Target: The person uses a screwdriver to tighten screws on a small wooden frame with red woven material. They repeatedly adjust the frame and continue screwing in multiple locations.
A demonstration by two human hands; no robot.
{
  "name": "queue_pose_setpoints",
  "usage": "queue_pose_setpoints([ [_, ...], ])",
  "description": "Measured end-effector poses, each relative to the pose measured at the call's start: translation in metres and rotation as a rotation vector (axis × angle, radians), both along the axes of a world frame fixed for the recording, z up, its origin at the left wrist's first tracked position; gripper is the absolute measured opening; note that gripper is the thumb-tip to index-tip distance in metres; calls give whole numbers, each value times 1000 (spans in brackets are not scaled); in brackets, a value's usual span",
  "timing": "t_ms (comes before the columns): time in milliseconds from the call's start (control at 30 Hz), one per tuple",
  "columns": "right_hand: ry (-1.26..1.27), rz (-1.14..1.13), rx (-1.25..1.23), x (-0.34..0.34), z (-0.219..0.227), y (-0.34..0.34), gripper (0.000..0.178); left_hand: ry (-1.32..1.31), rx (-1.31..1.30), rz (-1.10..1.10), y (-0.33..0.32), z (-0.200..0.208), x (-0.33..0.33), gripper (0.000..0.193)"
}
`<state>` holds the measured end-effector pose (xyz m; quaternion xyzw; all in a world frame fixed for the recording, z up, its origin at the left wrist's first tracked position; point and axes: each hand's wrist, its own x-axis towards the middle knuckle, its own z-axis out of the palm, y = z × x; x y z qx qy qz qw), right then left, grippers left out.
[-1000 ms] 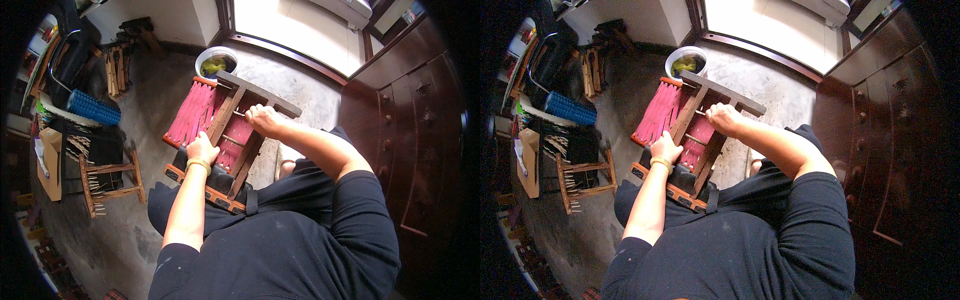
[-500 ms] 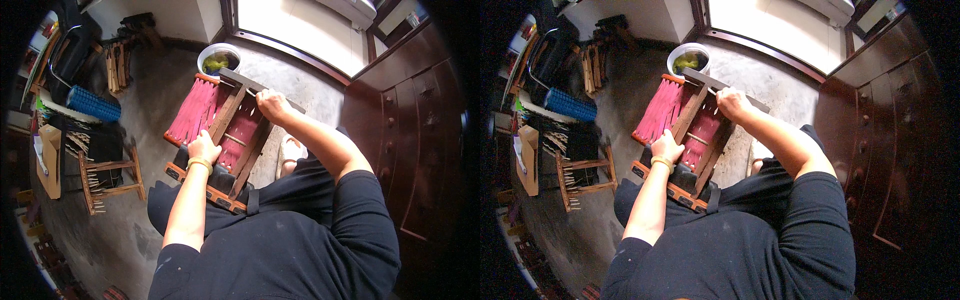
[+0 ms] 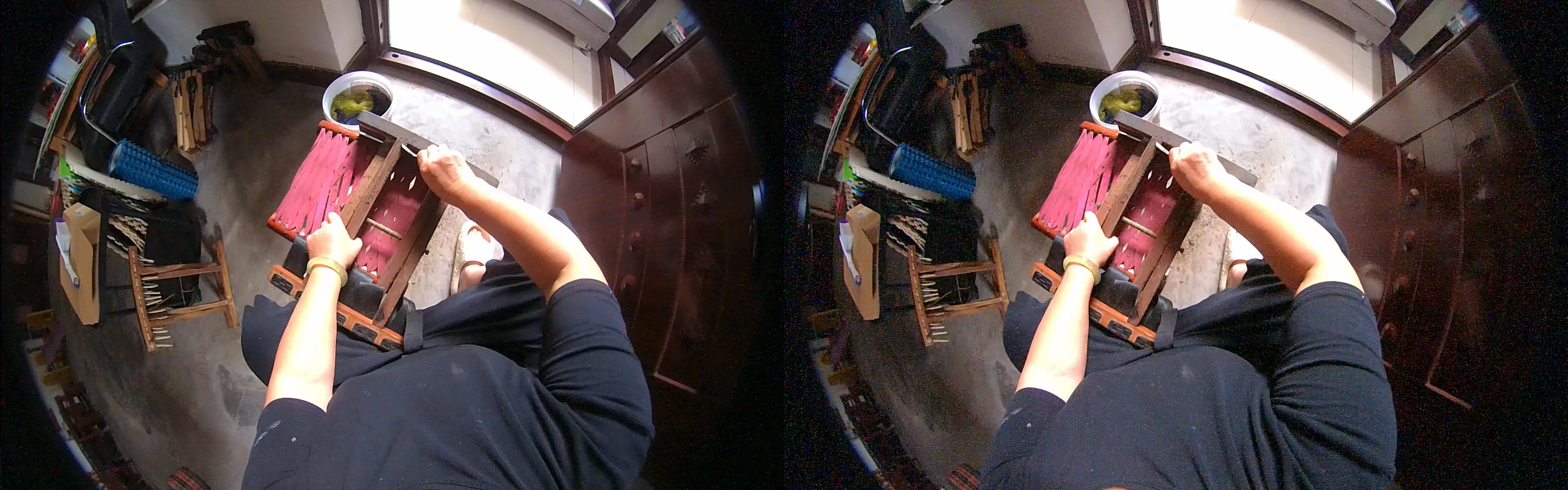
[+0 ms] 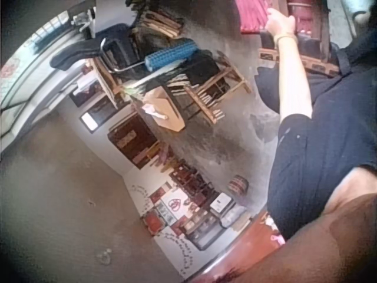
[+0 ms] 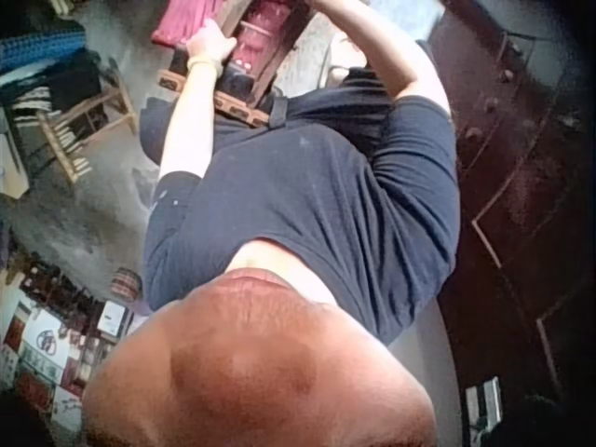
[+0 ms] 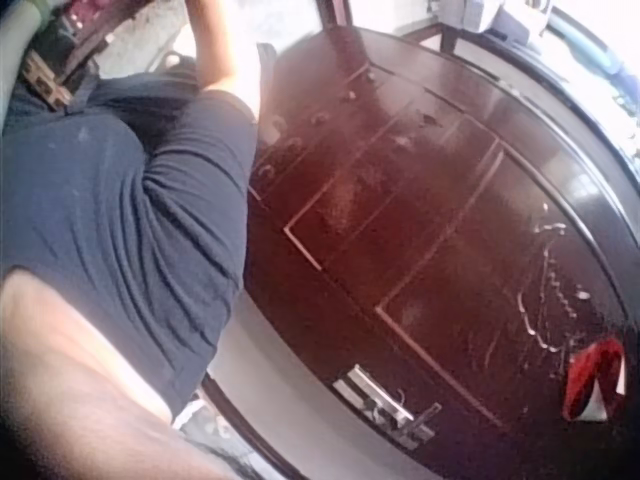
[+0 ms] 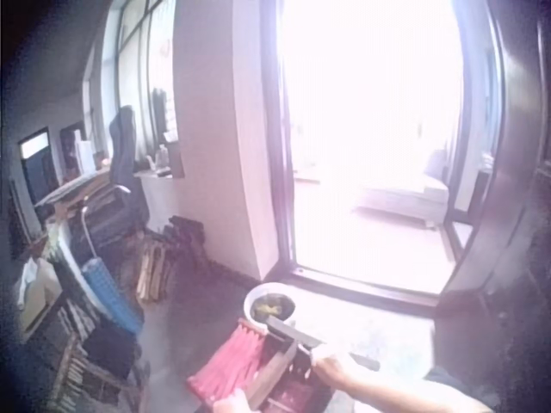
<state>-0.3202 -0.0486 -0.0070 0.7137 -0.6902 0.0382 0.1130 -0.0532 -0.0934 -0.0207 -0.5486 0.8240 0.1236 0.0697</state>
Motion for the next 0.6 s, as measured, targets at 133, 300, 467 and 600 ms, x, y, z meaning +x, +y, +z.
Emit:
queue_pose_setpoints([
  [133,24,148,60,11,-3,15,14,-19,57,5,0,6,-2,60],
  [300,-73,133,30,10,2,14,13,-34,90,10,0,10,-2,60],
  [467,-59,-37,-6,-1,0,3,13,-12,14,-12,-1,-1,2,61],
  [600,-63,-17,49,12,-2,6,13,-22,40,-4,-2,4,-2,61],
])
